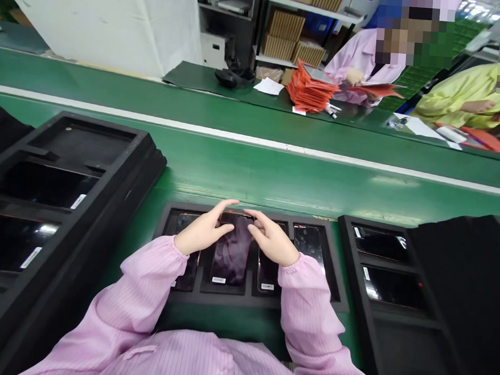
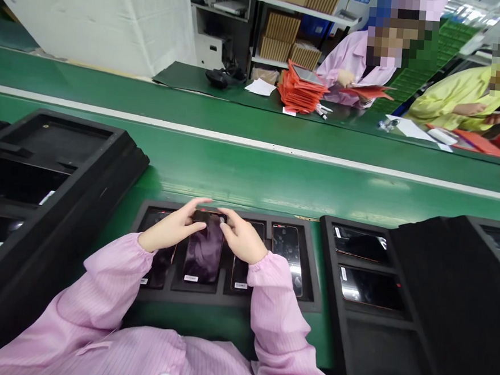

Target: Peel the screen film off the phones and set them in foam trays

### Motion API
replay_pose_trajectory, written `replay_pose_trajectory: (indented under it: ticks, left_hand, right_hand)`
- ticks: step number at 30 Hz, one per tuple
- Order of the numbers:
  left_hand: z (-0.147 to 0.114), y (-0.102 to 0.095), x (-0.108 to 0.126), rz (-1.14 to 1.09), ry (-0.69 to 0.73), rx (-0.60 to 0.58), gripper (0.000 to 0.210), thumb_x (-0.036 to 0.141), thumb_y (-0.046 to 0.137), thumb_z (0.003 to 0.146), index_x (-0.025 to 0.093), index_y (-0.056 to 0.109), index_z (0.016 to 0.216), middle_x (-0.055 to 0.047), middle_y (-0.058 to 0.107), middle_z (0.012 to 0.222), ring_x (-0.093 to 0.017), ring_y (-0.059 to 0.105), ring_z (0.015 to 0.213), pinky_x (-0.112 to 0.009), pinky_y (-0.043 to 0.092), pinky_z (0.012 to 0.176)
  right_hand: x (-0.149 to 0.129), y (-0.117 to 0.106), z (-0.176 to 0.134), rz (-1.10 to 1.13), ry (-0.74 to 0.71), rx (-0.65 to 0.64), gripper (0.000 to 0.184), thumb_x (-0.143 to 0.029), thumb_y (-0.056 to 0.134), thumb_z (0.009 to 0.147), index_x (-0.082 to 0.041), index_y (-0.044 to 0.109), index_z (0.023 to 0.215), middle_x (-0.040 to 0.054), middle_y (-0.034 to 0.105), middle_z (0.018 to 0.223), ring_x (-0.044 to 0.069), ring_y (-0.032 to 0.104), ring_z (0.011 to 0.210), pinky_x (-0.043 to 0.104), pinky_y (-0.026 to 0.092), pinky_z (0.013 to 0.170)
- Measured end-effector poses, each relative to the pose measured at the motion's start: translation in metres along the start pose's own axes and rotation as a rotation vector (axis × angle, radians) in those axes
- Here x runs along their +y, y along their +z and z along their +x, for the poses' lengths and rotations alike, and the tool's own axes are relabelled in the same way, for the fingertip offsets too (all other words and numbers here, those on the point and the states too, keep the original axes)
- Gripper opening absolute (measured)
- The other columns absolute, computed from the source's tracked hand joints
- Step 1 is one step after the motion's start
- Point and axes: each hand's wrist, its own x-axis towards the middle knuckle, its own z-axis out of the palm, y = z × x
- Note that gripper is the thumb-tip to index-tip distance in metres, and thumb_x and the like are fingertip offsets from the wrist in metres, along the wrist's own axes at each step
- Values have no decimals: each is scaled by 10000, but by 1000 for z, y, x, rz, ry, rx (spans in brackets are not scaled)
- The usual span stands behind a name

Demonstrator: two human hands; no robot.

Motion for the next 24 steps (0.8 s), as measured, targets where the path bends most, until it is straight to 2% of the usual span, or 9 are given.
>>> replay_pose_trajectory:
  ticks: [1, 3, 5, 7, 12, 17, 20, 24]
  left_hand:
    - [1, 1, -2, 84, -13, -28, 493, 301, 528, 893, 254, 426, 1372, -68, 638, 1138, -188, 643, 814, -347, 518, 820]
    - [1, 2, -2, 274, -77, -74, 408, 314, 474, 920, 246, 476, 1322, -60, 650, 1122, -196, 644, 801, -341, 513, 813]
    - [1, 3, 0, 438, -141, -83, 391, 311, 457, 930, 231, 483, 1312, -59, 676, 1037, -225, 657, 824, -353, 507, 821]
    - [1, 4, 2, 529, -172, -78, 404, 303, 478, 927, 208, 487, 1319, -79, 682, 1010, -264, 664, 895, -378, 500, 848]
    - [-1, 18, -2, 695, -177, -29, 453, 231, 531, 912, 141, 490, 1354, -164, 568, 1259, -305, 653, 1013, -395, 504, 877]
    - [-6, 32, -7, 814, -174, 65, 441, 322, 490, 948, 196, 479, 1370, -135, 523, 1269, -308, 628, 1036, -356, 543, 696]
    - [-5, 27, -12, 840, -160, 88, 401, 366, 467, 960, 244, 500, 1341, -107, 536, 1233, -279, 602, 1074, -317, 532, 680]
    - [-1, 9, -17, 844, -193, 128, 367, 400, 445, 963, 243, 542, 1280, -93, 559, 1216, -263, 609, 1052, -314, 520, 680]
  right_hand:
    - [8, -6, -5, -43, 32, 7, 393, -240, 443, 940, -211, 488, 1329, 29, 700, 1003, 138, 687, 764, 302, 544, 783]
    - [23, -20, -14, -238, 67, 88, 312, -231, 452, 938, -204, 564, 1229, 20, 707, 941, 136, 680, 733, 295, 538, 758]
    - [35, -34, -20, -471, 65, 165, 229, -204, 490, 916, -191, 644, 1084, 42, 711, 952, 172, 668, 820, 329, 520, 797]
    - [44, -40, -21, -594, 37, 155, 188, -179, 536, 887, -179, 685, 1002, 67, 705, 984, 214, 632, 918, 372, 492, 851]
    - [54, -26, -17, -735, -25, 101, 279, -277, 606, 893, -193, 657, 1154, 97, 640, 1128, 279, 542, 1038, 445, 432, 884]
    - [52, -11, -13, -810, -25, 107, 325, -313, 588, 910, -110, 608, 1163, 147, 590, 1118, 298, 510, 1038, 439, 430, 913]
    - [49, -11, -6, -825, -49, 63, 303, -272, 581, 910, -81, 605, 1143, 156, 582, 1105, 296, 508, 1028, 423, 442, 928]
    - [42, -7, 11, -831, -98, -2, 259, -195, 562, 905, -88, 617, 1134, 146, 588, 1105, 283, 516, 1019, 411, 453, 933]
